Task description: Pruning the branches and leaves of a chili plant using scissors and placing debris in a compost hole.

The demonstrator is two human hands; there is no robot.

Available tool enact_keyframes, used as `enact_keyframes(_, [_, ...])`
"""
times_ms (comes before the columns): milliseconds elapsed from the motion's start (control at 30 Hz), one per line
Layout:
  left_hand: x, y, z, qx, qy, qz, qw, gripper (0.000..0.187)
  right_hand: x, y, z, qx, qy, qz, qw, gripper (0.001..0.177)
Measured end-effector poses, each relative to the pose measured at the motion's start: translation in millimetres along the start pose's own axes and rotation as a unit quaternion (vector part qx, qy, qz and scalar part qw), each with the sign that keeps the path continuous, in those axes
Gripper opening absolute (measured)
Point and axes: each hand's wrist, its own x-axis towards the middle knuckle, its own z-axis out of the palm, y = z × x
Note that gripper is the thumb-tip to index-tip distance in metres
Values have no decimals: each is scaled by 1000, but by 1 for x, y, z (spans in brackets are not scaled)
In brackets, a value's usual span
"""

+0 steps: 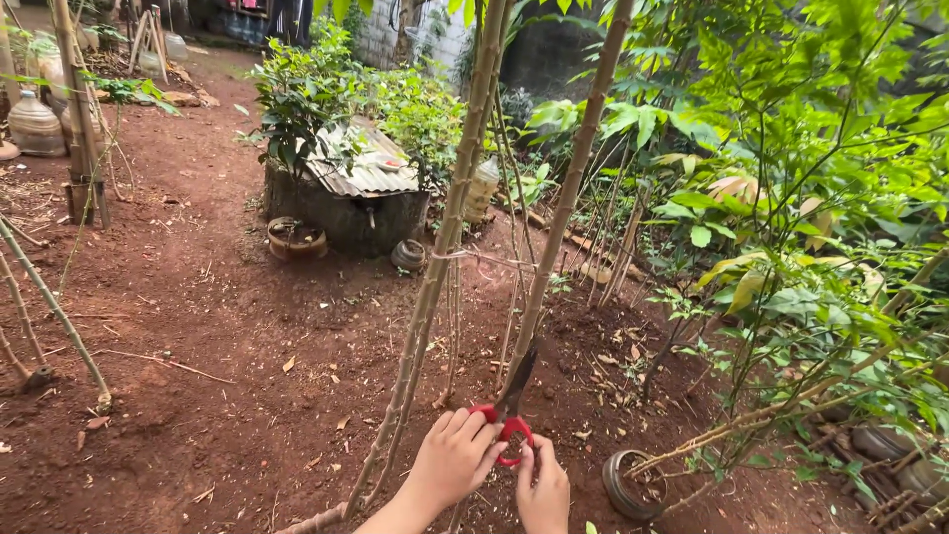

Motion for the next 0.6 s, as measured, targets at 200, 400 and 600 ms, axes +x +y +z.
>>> enact_keyframes(200, [-18,18,-30,-120,6,-42,992,24,-29,5,0,0,36,-118,992,17])
enact_keyframes(400, [-29,13,-36,-159,29,-53,985,16,-34,8,-2,35,-46,38,998,19])
enact_keyframes(600, [-28,20,-41,-151,89,-202,964,37,-34,16,3,79,-55,74,993,19])
